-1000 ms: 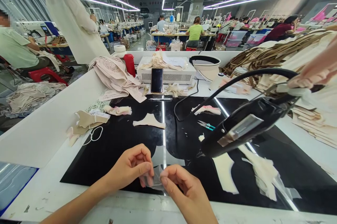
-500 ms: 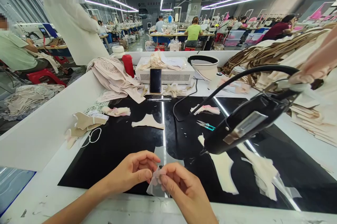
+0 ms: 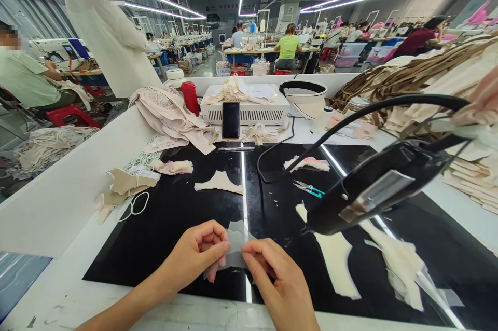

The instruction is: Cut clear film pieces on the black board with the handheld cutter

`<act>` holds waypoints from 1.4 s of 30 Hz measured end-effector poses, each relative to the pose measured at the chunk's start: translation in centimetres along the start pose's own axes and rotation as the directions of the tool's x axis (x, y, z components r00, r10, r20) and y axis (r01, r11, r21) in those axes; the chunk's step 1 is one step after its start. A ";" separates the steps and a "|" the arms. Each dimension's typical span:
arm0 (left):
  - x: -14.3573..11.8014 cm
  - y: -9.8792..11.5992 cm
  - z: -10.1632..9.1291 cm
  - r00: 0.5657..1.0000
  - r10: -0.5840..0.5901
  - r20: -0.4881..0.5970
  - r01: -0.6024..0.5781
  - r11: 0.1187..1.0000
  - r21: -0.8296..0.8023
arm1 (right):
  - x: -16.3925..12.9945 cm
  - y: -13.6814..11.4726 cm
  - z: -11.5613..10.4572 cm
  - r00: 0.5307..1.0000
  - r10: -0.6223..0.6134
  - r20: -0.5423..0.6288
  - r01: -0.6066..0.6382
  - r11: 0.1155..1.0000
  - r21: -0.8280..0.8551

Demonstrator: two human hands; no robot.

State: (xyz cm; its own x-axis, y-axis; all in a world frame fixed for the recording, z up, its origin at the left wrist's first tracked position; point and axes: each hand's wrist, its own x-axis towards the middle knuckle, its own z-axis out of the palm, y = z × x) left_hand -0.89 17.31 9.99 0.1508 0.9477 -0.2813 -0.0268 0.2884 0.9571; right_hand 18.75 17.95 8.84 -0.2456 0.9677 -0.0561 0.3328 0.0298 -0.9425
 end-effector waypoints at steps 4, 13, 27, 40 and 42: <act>0.0 -0.3 0.4 0.998 0.000 -0.059 0.007 0.994 0.105 | 1.1 1.3 -0.4 0.974 -0.224 -0.018 0.219 0.963 -0.155; 0.5 -2.3 0.1 0.887 0.461 -0.003 -0.229 0.446 0.866 | 2.8 2.7 -0.6 0.848 -0.517 0.112 0.502 0.718 -0.482; 0.9 -3.3 0.3 0.764 0.624 0.162 -0.255 0.062 0.965 | 2.7 3.2 -0.2 0.771 -0.612 0.176 0.535 0.473 -0.700; 0.9 -3.5 0.4 0.762 0.624 0.172 -0.233 0.016 0.972 | 2.7 3.4 0.0 0.749 -0.638 0.178 0.531 0.418 -0.737; 0.9 -3.5 0.3 0.754 0.633 0.177 -0.233 0.005 0.972 | 2.7 3.6 0.0 0.753 -0.633 0.182 0.526 0.413 -0.744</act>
State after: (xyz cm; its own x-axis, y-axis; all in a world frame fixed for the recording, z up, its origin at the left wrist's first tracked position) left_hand -0.32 17.13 6.38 0.2719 0.8725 0.4060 0.9257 -0.3524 0.1373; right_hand 19.26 20.64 5.29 -0.5611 0.6642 0.4941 0.6850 0.7076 -0.1734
